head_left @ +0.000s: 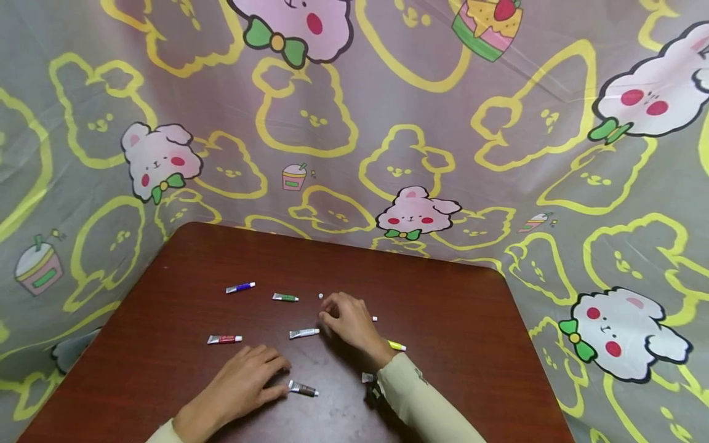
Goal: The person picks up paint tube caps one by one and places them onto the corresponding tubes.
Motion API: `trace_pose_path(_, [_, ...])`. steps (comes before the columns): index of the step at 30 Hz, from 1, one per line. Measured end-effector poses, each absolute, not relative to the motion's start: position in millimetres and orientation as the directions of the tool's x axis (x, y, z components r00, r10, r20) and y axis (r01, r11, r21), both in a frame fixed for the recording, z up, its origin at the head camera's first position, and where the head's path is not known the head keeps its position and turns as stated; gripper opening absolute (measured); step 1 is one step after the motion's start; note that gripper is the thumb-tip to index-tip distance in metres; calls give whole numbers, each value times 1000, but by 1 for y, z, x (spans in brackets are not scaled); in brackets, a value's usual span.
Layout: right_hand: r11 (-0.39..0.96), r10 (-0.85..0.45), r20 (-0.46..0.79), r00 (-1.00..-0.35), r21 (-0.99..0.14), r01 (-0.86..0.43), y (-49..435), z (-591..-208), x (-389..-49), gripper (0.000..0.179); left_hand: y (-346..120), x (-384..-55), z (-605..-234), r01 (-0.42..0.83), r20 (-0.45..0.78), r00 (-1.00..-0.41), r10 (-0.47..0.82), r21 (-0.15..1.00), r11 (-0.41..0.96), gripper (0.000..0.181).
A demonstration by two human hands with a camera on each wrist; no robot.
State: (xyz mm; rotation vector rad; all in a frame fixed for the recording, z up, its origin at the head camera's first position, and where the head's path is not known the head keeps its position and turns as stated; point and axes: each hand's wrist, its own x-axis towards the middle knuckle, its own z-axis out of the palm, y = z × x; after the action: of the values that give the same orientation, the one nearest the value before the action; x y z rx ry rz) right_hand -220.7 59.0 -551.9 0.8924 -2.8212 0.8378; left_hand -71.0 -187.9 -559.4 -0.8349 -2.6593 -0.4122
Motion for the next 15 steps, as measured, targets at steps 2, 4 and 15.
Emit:
trace_pose_path(2, [694,-504,196,-841,-487,-530,58,-553,-225,19,-183,-69,-559,589,330,-793,513,199,783,34])
trace_pose_path(4, [703,-495,183,-850,-491,-515,57,-555,-230,19,-179,-68,-559,592,295,-797,527,211,777,35])
trace_pose_path(15, [711,-483,196,-854,-481,-512,48,-560,-251,19,-168,-69,-568,656,355,-733,580,143,741,28])
